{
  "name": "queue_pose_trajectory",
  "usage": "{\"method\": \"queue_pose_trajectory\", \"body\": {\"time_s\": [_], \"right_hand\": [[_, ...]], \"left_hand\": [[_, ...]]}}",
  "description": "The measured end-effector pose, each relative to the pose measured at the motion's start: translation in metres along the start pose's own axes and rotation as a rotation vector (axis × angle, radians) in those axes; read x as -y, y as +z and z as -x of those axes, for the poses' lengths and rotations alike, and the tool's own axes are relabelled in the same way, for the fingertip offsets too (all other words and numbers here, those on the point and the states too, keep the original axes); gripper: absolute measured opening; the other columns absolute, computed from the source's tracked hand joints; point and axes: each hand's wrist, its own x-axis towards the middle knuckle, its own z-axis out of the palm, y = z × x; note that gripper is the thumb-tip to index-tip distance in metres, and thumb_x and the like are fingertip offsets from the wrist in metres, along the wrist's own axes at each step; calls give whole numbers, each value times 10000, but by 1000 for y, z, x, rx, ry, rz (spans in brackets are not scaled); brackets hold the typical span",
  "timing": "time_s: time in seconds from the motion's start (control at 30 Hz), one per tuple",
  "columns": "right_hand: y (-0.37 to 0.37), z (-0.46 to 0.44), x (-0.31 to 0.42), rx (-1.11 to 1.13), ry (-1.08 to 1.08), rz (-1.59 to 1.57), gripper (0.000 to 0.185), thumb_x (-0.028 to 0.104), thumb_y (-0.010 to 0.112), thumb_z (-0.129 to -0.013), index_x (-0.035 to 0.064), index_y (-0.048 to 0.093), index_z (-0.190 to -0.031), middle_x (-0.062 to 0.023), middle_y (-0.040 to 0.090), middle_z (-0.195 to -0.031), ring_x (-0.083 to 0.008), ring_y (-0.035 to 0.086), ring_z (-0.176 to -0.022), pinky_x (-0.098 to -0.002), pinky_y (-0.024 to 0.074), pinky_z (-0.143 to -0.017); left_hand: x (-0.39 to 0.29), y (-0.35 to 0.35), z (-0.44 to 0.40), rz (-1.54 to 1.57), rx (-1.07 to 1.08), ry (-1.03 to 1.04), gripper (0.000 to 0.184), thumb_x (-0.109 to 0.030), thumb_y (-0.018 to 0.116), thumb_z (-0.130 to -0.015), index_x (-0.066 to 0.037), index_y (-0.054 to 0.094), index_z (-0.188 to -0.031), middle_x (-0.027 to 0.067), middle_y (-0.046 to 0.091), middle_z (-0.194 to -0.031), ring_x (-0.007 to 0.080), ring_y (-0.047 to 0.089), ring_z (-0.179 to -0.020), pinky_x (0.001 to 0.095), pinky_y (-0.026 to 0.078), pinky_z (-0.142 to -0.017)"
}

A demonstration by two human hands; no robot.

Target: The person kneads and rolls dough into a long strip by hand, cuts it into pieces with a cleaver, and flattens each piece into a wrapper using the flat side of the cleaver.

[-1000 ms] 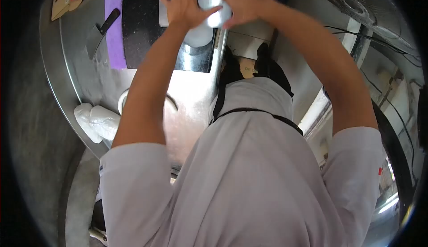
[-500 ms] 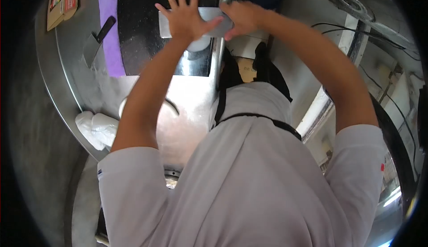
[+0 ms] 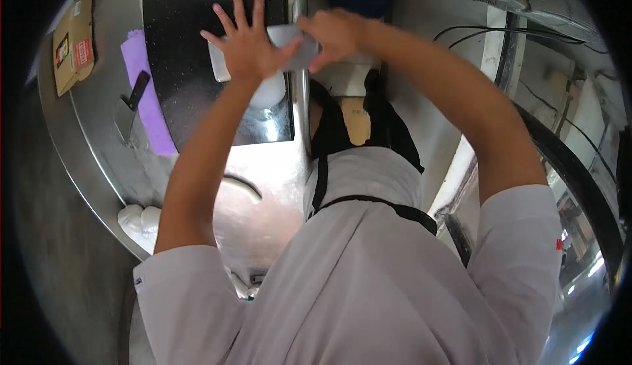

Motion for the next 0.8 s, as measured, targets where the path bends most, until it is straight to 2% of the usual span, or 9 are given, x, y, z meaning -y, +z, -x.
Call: {"method": "queue_pose_trajectory", "body": {"time_s": [0.1, 0.17, 0.2, 0.3, 0.5, 0.53, 0.57, 0.67, 0.8], "right_hand": [[-20, -21, -9, -119, -45, 52, 853, 533, 889, -697, -56, 547, -1210, -280, 708, -960, -458, 712, -945, -505, 577, -843], [-10, -43, -23, -198, -58, 75, 850, 533, 888, -702, -56, 547, -1212, -277, 709, -960, -458, 713, -945, -505, 578, -843], [-1, -42, -25, -262, -68, 78, 847, 534, 887, -708, -55, 548, -1214, -274, 710, -960, -459, 714, -945, -505, 578, -842], [7, -13, 19, 9, -38, -22, 853, 530, 889, -714, -55, 544, -1230, -279, 705, -1002, -454, 710, -987, -507, 574, -864], [2, -14, 31, -48, 134, -66, 899, 577, 870, -726, -73, 530, -1245, -281, 701, -992, -452, 715, -982, -491, 583, -855], [-2, -18, 29, -119, 96, -22, 890, 562, 876, -727, -79, 529, -1238, -271, 705, -948, -454, 722, -939, -479, 593, -832], [-2, -20, 31, -120, 93, -17, 890, 562, 876, -727, -79, 529, -1238, -271, 705, -948, -454, 722, -939, -479, 593, -832], [6, -11, 41, -88, 195, -76, 862, 527, 890, -727, -96, 556, -1223, -296, 710, -984, -455, 723, -952, -474, 598, -852], [22, -13, 37, -162, 157, -78, 878, 539, 898, -708, -124, 586, -1193, -323, 705, -972, -446, 729, -947, -448, 607, -822]], "left_hand": [[6, -16, -17, -7, -58, -30, 1225, -885, 634, -703, -265, 198, -1665, 228, 101, -1714, 576, 77, -1532, 874, 105, -1067], [-4, -37, -38, -136, 89, -146, 1251, -686, 775, -649, -165, 236, -1651, 196, 105, -1722, 503, 102, -1558, 779, 102, -1165], [34, -2, -31, 2, -102, 109, 1254, -894, 636, -704, -247, 168, -1671, 204, 68, -1726, 552, 83, -1543, 871, 128, -1057], [35, -5, 13, 68, -11, 182, 1254, -886, 645, -699, -242, 181, -1670, 201, 70, -1728, 529, 69, -1555, 860, 115, -1070], [42, -14, -6, 13, -15, 261, 1186, -854, 648, -708, -316, 197, -1664, 102, 93, -1744, 488, 118, -1564, 872, 147, -1057], [37, -23, -13, -17, -59, 231, 1020, -699, 695, -817, -286, 268, -1645, 97, 205, -1720, 424, 249, -1545, 785, 235, -1112], [33, -34, -21, -19, -64, 228, 1020, -699, 695, -817, -286, 268, -1645, 97, 205, -1720, 424, 249, -1545, 785, 235, -1112], [22, -50, -27, -165, 290, 219, 1280, -721, 756, -637, -119, 243, -1643, 215, 120, -1713, 511, 102, -1555, 760, 89, -1176], [31, -31, -13, -94, 106, 280, 1205, -786, 682, -675, -93, 345, -1601, 244, 169, -1695, 487, 141, -1556, 750, 96, -1181]]}}
